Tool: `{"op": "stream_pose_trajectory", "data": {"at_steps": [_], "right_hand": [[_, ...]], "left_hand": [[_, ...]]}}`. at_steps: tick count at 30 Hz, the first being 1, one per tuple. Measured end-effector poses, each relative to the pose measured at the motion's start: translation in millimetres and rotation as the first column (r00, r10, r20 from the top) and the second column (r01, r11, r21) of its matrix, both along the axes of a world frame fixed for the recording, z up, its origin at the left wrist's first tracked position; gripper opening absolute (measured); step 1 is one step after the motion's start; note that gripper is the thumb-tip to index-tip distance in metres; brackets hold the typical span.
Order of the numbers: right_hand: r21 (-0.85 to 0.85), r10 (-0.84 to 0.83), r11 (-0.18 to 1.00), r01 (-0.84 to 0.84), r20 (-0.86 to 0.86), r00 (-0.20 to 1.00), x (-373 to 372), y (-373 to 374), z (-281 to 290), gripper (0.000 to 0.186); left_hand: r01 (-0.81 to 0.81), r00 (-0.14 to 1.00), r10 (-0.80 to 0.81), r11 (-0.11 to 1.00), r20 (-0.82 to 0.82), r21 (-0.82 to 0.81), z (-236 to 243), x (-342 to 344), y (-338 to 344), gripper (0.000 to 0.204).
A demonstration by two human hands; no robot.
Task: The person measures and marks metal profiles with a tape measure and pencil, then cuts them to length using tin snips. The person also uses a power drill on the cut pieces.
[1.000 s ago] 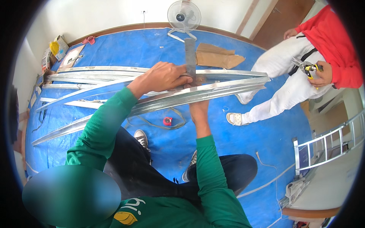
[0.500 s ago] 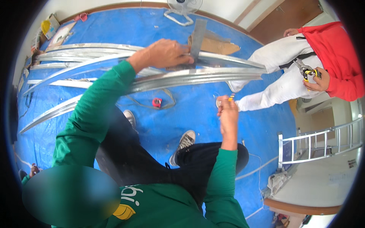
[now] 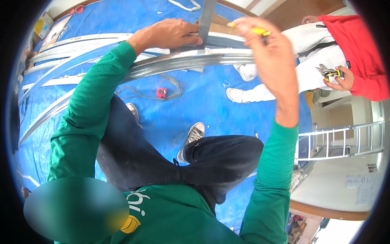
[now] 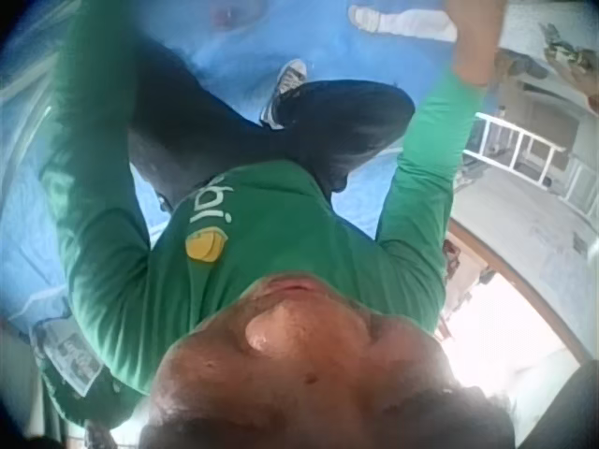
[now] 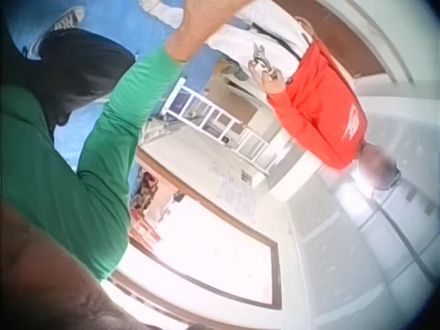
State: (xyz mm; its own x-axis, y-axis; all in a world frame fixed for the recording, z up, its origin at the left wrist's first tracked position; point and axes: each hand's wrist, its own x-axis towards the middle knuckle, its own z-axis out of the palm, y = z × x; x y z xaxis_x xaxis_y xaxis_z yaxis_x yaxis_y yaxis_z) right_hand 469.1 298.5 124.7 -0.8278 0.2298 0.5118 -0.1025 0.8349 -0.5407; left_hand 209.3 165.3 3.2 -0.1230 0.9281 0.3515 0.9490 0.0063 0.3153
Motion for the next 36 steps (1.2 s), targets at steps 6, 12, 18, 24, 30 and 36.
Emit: {"op": "stream_pose_trajectory", "data": {"at_steps": [6, 12, 18, 24, 30, 36], "right_hand": [[0.187, -0.021, 0.982, -0.025, 0.238, 0.971, -16.7, -6.1, -40.1, 0.023], [0.436, 0.039, 0.89, -0.135, 0.223, 0.974, -31.6, 8.4, -45.2, 0.021], [0.429, 0.028, 0.885, -0.182, 0.34, 0.94, -48.6, 19.9, -45.9, 0.023], [0.356, 0.035, 0.913, -0.198, 0.417, 0.908, -52.5, 18.6, -42.8, 0.026], [0.274, 0.032, 0.948, -0.16, 0.419, 0.907, -54.1, 18.9, -40.5, 0.026], [0.329, 0.063, 0.926, -0.188, 0.356, 0.932, -54.0, 14.7, -42.7, 0.023]], "left_hand": [[0.007, 1.0, -0.007, 1.0, 0.019, -0.009, 0.3, 2.1, -2.1, 0.05], [0.025, 0.999, -0.026, 1.0, 0.028, 0.019, 0.4, 2.3, -3.0, 0.05], [0.034, 0.998, -0.036, 0.999, 0.047, 0.036, 1.5, 0.6, -3.4, 0.045], [0.051, 0.996, -0.054, 0.998, 0.075, 0.039, 0.0, 0.0, -2.9, 0.045], [0.035, 0.995, -0.039, 0.999, 0.088, 0.036, 0.4, -0.4, -2.8, 0.044], [0.042, 0.995, -0.043, 0.999, 0.086, 0.012, -0.1, -1.5, -1.8, 0.046]]}}
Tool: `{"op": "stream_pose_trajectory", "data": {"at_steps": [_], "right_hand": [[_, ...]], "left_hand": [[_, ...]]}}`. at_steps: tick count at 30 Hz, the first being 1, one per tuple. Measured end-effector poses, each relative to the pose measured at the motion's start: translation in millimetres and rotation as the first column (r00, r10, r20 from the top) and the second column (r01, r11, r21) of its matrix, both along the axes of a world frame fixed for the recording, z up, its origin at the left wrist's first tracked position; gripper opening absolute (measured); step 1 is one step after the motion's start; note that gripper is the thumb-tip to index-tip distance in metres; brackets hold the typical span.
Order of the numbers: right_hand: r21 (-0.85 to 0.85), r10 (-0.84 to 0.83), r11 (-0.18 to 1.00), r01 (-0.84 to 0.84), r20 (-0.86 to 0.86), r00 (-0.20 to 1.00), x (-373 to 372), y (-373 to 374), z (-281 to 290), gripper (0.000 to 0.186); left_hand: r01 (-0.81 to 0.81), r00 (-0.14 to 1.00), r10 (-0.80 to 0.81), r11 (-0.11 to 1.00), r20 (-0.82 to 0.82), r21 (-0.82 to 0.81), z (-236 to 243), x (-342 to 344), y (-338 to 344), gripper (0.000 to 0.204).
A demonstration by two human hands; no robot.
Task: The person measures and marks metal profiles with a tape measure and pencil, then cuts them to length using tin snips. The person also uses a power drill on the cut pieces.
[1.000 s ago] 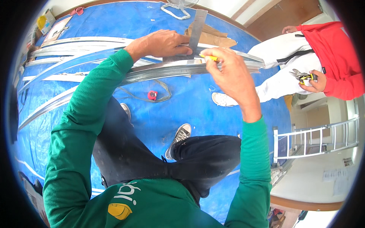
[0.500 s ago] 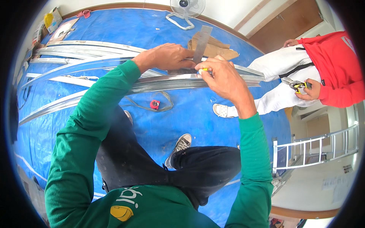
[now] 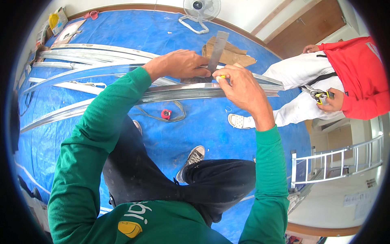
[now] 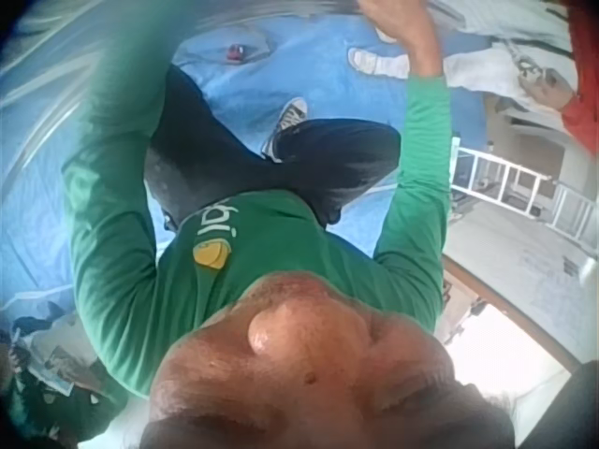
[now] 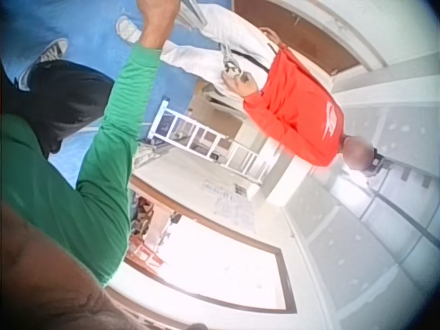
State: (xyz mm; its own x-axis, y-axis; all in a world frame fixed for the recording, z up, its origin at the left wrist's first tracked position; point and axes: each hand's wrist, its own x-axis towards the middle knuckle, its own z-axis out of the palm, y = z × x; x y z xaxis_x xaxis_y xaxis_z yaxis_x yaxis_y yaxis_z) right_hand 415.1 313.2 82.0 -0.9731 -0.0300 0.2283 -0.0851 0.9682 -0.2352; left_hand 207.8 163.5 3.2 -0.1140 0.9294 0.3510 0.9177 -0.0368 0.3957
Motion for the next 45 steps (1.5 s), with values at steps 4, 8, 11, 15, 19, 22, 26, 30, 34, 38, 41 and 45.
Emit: {"op": "stream_pose_trajectory", "data": {"at_steps": [4, 8, 11, 15, 19, 22, 26, 30, 34, 38, 41, 45], "right_hand": [[0.0, -0.003, 1.0, 0.004, -0.153, 0.988, 4.3, -7.4, 11.5, 0.019], [-0.099, -0.077, 0.994, 0.048, -0.309, 0.948, 14.7, -11.6, 18.9, 0.017], [-0.112, -0.1, 0.99, 0.08, -0.178, 0.979, 15.9, -6.3, 14.1, 0.02], [-0.138, -0.12, 0.983, 0.121, 0.017, 0.993, 5.2, 1.6, -3.6, 0.024], [-0.082, -0.094, 0.992, 0.093, -0.015, 0.995, 0.5, -0.9, -10.0, 0.026], [-0.177, -0.094, 0.981, 0.081, -0.066, 0.993, 4.3, -4.8, -5.1, 0.027], [-0.15, -0.111, 0.983, 0.106, -0.025, 0.994, 6.2, -0.7, 0.8, 0.026], [-0.175, -0.108, 0.979, 0.108, 0.013, 0.994, -1.7, 6.5, -9.9, 0.026], [-0.173, -0.048, 0.984, 0.031, -0.094, 0.994, -3.5, 9.6, -23.8, 0.027], [-0.197, -0.073, 0.98, 0.037, -0.181, 0.981, 0.8, 6.6, -31.0, 0.026], [-0.388, -0.181, 0.922, 0.009, -0.409, 0.894, 0.4, 1.2, -27.9, 0.021], [-0.595, -0.464, 0.801, 0.066, -0.547, 0.696, 35.7, -5.1, -19.2, 0.037]], "left_hand": [[0.024, 1.0, -0.024, 0.998, 0.0, 0.052, -2.5, -0.2, 0.1, 0.046], [0.029, 1.0, -0.029, 0.999, -0.004, 0.042, -0.9, -0.7, 0.0, 0.045], [0.023, 1.0, -0.023, 0.999, 0.006, 0.039, 1.5, 1.0, -0.9, 0.045], [0.012, 1.0, -0.013, 1.0, 0.01, 0.017, 2.1, 3.0, -1.9, 0.044], [0.011, 1.0, -0.011, 0.999, -0.007, 0.032, 1.4, 1.9, -2.5, 0.044], [0.021, 1.0, -0.022, 0.999, 0.006, 0.038, 1.7, 1.0, -1.8, 0.045], [0.037, 0.999, -0.037, 0.997, -0.006, 0.068, 0.8, -1.3, -0.5, 0.045], [0.072, 0.997, -0.068, 0.994, -0.042, 0.087, -7.7, -6.7, 2.5, 0.046], [0.079, 0.995, -0.071, 0.987, -0.064, 0.14, -16.8, -8.8, 7.8, 0.046], [0.076, 0.996, -0.072, 0.995, -0.061, 0.07, -11.4, -10.4, 12.6, 0.043], [0.061, 0.997, -0.06, 0.998, 0.046, -0.021, -7.8, -11.4, 11.7, 0.043], [0.117, 0.993, -0.114, 0.99, -0.04, 0.076, -15.5, -10.8, 11.6, 0.047]]}}
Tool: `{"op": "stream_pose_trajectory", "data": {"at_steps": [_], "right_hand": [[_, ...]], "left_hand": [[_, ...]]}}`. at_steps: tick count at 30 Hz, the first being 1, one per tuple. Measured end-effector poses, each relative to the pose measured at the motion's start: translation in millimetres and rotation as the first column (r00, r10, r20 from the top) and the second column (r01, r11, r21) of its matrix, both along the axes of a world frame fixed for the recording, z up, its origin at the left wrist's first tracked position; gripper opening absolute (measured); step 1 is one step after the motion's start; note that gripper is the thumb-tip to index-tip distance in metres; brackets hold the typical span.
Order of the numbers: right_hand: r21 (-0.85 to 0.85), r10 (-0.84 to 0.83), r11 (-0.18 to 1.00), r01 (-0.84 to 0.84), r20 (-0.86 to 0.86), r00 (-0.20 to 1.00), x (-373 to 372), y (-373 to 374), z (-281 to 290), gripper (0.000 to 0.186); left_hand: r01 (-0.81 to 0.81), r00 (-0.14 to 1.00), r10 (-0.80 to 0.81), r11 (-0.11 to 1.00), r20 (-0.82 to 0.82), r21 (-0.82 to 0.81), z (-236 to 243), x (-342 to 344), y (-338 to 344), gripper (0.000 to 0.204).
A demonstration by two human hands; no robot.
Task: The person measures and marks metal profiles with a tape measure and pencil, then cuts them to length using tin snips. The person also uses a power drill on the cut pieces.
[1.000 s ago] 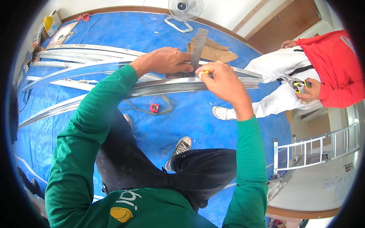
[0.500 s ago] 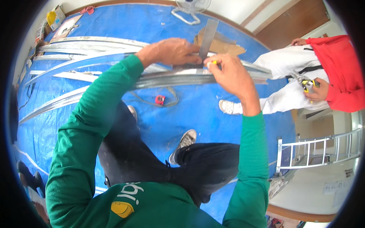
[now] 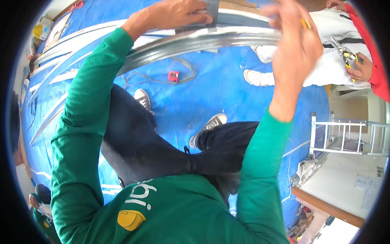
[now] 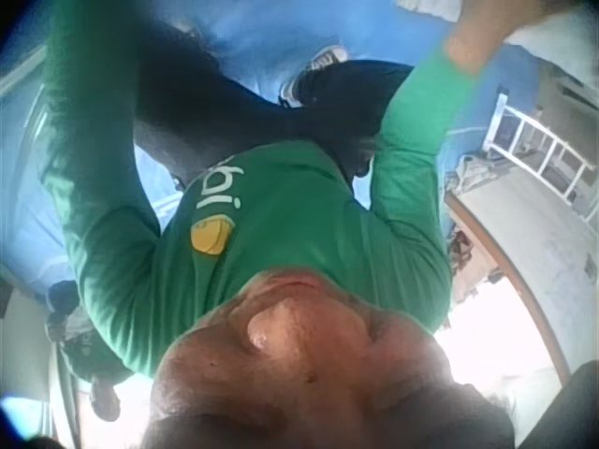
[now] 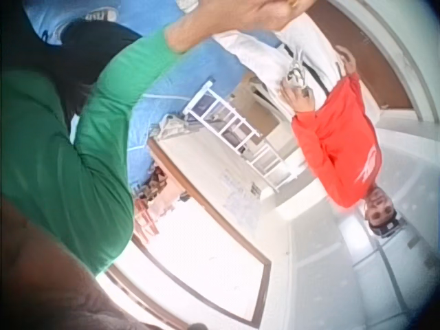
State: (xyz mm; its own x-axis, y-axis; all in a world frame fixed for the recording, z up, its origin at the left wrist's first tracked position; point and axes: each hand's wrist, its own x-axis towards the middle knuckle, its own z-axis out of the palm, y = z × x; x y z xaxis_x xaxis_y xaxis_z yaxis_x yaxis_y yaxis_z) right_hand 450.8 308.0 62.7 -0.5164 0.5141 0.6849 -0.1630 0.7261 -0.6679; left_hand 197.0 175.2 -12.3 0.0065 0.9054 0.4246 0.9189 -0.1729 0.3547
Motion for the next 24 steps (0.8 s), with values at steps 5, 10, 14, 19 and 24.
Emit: {"op": "stream_pose_trajectory", "data": {"at_steps": [5, 10, 14, 19, 24], "right_hand": [[-0.719, -0.066, 0.685, 0.119, 0.102, 0.993, 21.0, -20.1, -80.8, 0.042], [-0.899, 0.076, 0.438, -0.036, -0.002, 0.997, -15.8, -25.8, -148.9, 0.055], [-0.893, 0.126, 0.396, -0.216, -0.18, 0.976, -32.3, -24.1, -139.9, 0.042], [-0.887, 0.17, 0.363, -0.286, -0.239, 0.956, -34.1, -22.5, -128.8, 0.041], [-0.873, 0.157, 0.411, -0.264, -0.217, 0.963, -38.2, -5.8, -163.2, 0.042]], "left_hand": [[-0.083, 0.995, 0.08, 0.996, -0.059, -0.042, -5.1, -5.2, 3.9, 0.05], [-0.103, 0.995, 0.101, 0.989, -0.018, -0.11, -10.2, 5.6, 8.6, 0.051], [-0.143, 0.988, 0.153, 0.968, 0.033, -0.207, -5.6, 4.4, 8.1, 0.048], [-0.102, 0.989, 0.133, 0.937, 0.071, -0.334, 9.9, -9.6, 8.9, 0.049], [-0.114, 0.989, 0.137, 0.952, 0.063, -0.283, 11.5, -14.0, 14.7, 0.052]]}}
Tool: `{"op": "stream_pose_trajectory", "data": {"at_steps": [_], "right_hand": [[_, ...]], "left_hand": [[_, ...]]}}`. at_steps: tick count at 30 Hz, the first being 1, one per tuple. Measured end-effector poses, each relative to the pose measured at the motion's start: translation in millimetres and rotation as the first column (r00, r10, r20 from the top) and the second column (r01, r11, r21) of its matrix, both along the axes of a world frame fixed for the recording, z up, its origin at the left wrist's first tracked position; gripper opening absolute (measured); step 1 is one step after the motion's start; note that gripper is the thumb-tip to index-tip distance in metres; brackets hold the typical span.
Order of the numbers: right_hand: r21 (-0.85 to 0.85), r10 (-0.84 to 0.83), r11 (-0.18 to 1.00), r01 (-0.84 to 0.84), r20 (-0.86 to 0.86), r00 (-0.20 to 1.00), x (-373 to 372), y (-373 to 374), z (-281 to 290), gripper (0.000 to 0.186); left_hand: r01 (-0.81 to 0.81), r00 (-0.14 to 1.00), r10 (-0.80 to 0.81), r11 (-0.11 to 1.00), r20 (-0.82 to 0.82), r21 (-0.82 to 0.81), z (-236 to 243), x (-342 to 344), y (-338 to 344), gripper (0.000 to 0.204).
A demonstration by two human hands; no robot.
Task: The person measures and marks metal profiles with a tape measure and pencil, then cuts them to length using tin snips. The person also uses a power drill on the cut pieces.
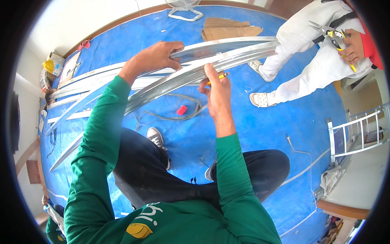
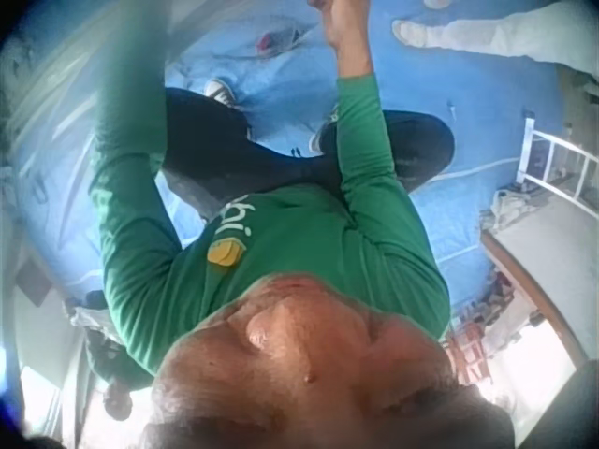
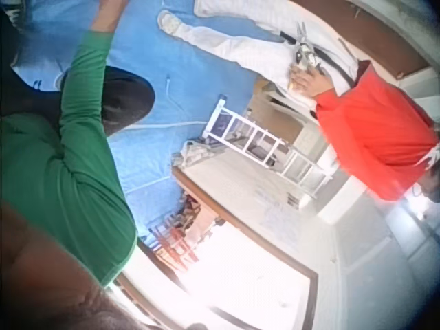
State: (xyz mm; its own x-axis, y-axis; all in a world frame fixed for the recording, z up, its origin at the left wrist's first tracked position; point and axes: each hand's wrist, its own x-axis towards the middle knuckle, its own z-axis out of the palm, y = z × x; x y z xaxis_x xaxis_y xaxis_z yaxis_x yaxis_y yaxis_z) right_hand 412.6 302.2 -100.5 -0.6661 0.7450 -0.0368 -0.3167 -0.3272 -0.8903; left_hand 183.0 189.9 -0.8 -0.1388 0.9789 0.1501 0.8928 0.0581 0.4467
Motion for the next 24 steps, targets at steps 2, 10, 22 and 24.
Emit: {"op": "stream_pose_trajectory", "data": {"at_steps": [2, 10, 22, 24], "right_hand": [[0.027, 0.03, 0.999, -0.028, -0.076, 0.997, 4.8, 13.8, -40.1, 0.041], [-0.229, 0.192, 0.973, 0.015, 0.848, 0.494, 70.2, 15.4, -314.3, 0.063], [0.496, -0.694, 0.667, 0.557, 0.14, 0.707, 146.3, 178.0, 29.2, 0.044], [0.783, -0.782, 0.396, 0.479, 0.014, 0.623, 157.9, 161.6, 87.1, 0.036]], "left_hand": [[-0.044, 0.993, 0.044, 0.999, -0.106, 0.007, -1.4, -1.4, 1.7, 0.051], [-0.205, 0.928, 0.237, 0.969, -0.286, 0.139, -1.3, 17.3, -2.8, 0.063], [-0.147, 0.968, 0.173, 0.978, -0.18, 0.15, 5.2, 20.5, -5.1, 0.044], [-0.138, 0.965, 0.164, 0.981, -0.204, 0.136, 3.3, 18.0, -7.4, 0.044]]}}
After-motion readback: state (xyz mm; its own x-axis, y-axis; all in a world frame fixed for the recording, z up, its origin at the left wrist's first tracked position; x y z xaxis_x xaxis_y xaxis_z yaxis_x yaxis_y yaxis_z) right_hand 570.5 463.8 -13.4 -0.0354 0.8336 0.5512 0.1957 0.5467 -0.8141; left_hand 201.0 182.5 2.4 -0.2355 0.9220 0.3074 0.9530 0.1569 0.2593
